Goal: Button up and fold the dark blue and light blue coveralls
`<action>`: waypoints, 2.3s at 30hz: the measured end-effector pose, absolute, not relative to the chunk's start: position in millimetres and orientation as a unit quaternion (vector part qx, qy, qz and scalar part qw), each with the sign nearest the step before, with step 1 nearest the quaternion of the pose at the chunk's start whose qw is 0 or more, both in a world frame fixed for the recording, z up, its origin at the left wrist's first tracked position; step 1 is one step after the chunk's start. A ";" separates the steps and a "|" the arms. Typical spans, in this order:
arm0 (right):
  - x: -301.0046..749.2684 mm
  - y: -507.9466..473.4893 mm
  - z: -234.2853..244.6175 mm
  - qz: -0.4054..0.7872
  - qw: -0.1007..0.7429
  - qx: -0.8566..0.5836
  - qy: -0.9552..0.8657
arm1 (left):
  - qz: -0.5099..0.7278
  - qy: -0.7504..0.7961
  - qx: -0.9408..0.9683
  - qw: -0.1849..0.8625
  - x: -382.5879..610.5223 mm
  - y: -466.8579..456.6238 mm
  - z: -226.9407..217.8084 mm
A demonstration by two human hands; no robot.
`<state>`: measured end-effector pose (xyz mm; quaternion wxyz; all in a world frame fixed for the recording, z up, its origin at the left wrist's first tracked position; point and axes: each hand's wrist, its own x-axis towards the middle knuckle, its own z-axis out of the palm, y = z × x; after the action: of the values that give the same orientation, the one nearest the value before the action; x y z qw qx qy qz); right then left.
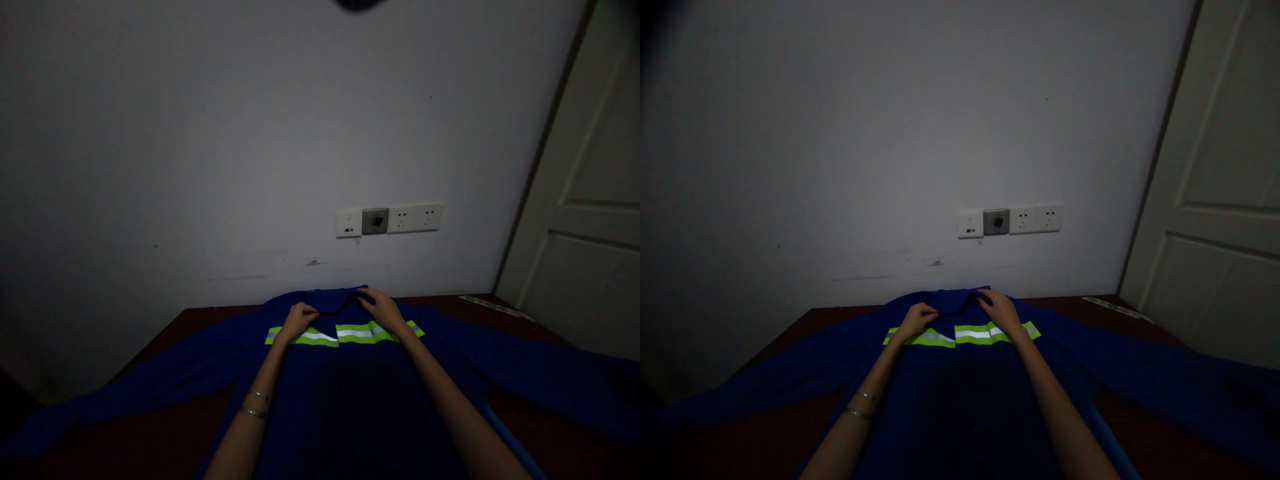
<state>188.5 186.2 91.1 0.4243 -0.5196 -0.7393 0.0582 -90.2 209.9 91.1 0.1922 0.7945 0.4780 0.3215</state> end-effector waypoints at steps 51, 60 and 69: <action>183.0 173.8 147.4 0.555 0.631 -0.408 -0.358 | 0.329 0.392 0.435 0.741 -124.6 198.6 129.9; 195.2 171.3 143.0 0.635 0.545 -0.381 -0.393 | 0.441 0.292 0.404 0.746 -125.4 203.9 114.8; 202.3 173.6 138.5 0.641 0.533 -0.373 -0.408 | 0.389 0.413 0.433 0.700 -118.1 206.6 101.9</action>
<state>202.3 173.6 138.5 0.5325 -0.3729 -0.4080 0.6410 -118.1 206.6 101.9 0.7002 0.4329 0.4133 0.3892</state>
